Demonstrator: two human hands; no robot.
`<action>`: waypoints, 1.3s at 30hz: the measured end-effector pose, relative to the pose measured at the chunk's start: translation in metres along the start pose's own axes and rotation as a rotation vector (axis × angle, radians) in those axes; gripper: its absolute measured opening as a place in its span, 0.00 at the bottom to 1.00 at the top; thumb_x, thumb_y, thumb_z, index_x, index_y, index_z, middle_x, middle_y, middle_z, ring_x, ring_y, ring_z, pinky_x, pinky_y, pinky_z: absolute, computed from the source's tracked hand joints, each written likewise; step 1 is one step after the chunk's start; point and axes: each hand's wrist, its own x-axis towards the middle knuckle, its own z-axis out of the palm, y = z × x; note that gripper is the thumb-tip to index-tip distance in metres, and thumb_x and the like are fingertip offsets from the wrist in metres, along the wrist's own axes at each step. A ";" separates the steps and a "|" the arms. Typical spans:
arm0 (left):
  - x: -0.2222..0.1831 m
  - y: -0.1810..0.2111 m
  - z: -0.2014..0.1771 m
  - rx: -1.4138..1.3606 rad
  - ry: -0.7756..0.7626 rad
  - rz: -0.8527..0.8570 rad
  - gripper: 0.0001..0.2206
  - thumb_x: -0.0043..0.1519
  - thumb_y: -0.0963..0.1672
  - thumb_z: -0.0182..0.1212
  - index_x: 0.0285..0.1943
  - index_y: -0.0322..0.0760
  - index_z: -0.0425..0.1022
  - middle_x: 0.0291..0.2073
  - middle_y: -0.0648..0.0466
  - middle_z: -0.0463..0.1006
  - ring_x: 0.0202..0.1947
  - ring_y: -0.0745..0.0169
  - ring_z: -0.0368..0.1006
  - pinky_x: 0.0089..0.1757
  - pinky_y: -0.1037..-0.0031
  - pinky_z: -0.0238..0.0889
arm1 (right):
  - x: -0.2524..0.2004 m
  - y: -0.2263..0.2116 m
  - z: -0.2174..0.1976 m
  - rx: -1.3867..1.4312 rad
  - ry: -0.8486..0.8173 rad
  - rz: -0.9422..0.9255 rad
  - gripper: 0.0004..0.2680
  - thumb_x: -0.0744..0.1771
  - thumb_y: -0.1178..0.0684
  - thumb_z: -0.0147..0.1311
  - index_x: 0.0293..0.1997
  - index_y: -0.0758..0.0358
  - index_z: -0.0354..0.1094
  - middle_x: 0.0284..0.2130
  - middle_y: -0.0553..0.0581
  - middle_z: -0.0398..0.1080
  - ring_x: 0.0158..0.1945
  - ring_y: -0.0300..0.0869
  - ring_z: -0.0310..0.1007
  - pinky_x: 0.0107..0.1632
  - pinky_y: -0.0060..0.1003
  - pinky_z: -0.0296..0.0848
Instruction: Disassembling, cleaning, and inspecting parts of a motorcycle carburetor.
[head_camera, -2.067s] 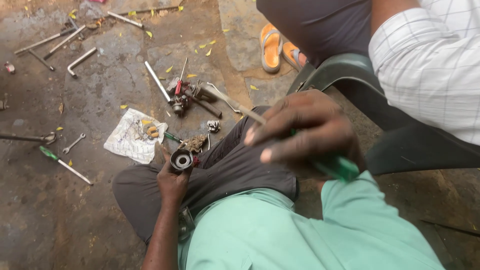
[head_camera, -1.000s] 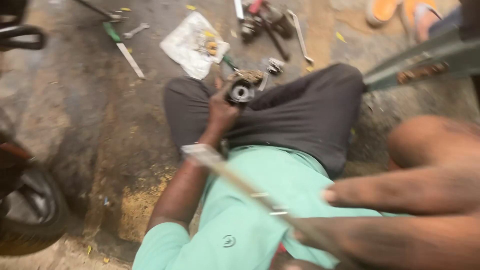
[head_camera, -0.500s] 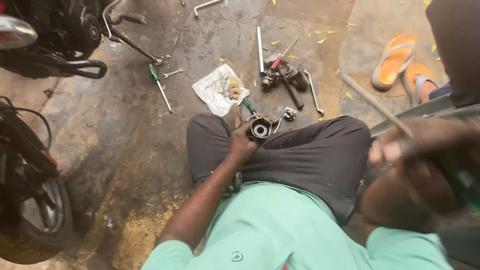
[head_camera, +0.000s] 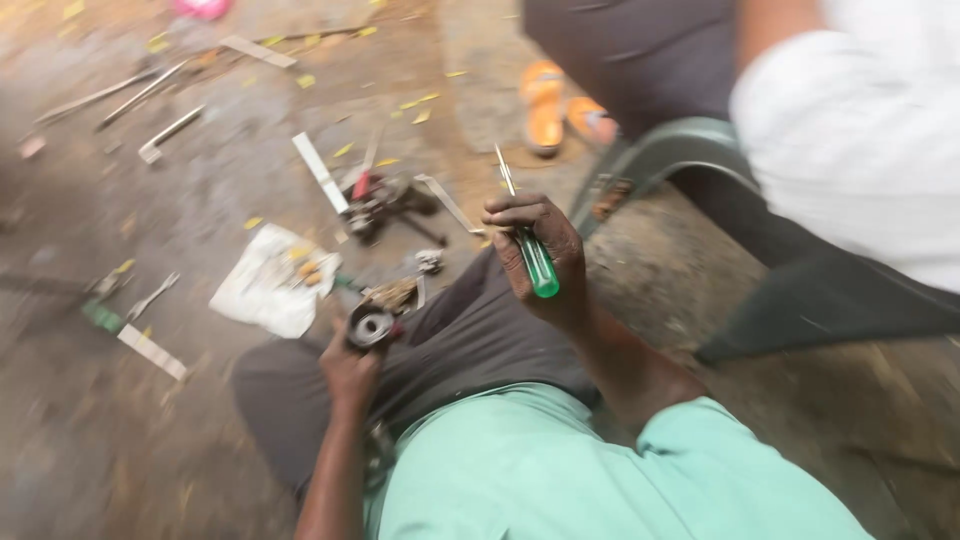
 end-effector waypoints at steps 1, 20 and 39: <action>0.001 -0.011 0.000 -0.111 -0.007 0.073 0.18 0.55 0.40 0.74 0.53 0.29 0.80 0.50 0.48 0.83 0.48 0.67 0.77 0.49 0.76 0.69 | 0.006 -0.009 -0.007 0.006 0.059 -0.186 0.05 0.70 0.63 0.54 0.51 0.65 0.67 0.50 0.61 0.72 0.50 0.41 0.75 0.54 0.32 0.75; -0.005 -0.010 -0.004 -0.115 0.050 0.077 0.15 0.60 0.40 0.72 0.54 0.27 0.80 0.46 0.49 0.84 0.48 0.71 0.76 0.55 0.77 0.66 | 0.017 0.007 -0.034 0.011 0.677 -0.669 0.15 0.71 0.50 0.52 0.65 0.58 0.56 0.75 0.62 0.47 0.81 0.53 0.42 0.81 0.46 0.49; -0.002 -0.006 -0.002 -0.025 0.063 0.005 0.17 0.58 0.41 0.73 0.55 0.31 0.80 0.43 0.50 0.85 0.45 0.67 0.80 0.47 0.75 0.71 | 0.013 0.015 -0.040 -0.053 0.702 -0.599 0.15 0.72 0.52 0.53 0.66 0.55 0.57 0.71 0.58 0.54 0.80 0.48 0.46 0.74 0.38 0.60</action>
